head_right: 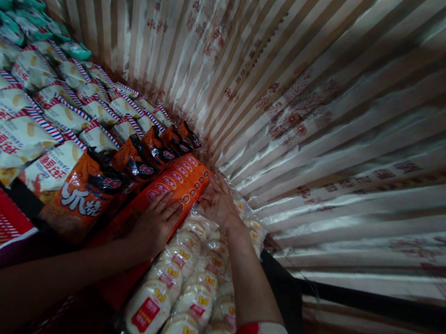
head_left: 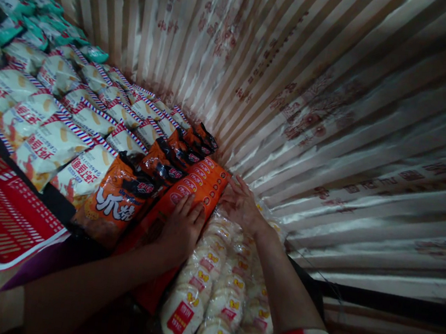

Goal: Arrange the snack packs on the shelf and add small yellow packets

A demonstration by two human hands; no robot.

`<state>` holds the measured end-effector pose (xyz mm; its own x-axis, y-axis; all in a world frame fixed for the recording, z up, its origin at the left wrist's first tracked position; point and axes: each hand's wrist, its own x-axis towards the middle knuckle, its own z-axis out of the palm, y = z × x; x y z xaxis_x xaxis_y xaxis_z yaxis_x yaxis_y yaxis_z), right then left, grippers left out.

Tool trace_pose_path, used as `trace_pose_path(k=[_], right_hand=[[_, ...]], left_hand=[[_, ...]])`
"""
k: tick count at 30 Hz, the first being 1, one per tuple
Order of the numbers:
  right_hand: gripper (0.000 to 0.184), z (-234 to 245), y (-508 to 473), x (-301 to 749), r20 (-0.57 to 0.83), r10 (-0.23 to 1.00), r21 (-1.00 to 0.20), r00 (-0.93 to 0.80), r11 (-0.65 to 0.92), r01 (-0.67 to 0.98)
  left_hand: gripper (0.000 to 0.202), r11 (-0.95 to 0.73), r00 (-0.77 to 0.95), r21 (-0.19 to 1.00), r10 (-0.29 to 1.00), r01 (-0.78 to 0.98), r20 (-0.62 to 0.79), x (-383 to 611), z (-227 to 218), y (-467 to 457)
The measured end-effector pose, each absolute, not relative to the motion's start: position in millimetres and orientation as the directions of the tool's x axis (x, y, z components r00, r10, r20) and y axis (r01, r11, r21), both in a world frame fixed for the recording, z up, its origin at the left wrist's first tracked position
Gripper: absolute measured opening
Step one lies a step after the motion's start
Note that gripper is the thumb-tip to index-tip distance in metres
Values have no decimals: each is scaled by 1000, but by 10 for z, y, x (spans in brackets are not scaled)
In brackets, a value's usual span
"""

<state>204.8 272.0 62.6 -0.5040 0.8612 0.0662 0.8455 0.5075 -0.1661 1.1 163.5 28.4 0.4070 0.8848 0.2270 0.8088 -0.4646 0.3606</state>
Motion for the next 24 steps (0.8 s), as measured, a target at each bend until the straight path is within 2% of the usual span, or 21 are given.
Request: trace_pose_path(k=[9, 19, 24], right_hand=[[26, 492, 2806, 2170, 91, 790, -210, -606, 610, 764], [24, 489, 2766, 2151, 153, 792, -228, -591, 611, 758], [26, 504, 2770, 2126, 161, 762, -224, -627, 647, 729]], left_hand=[[42, -466, 395, 338, 881, 818, 260, 32, 290, 1641], [42, -469, 389, 347, 879, 813, 277, 34, 272, 1654], [47, -474, 366, 357, 871, 805, 329, 41, 214, 1719]])
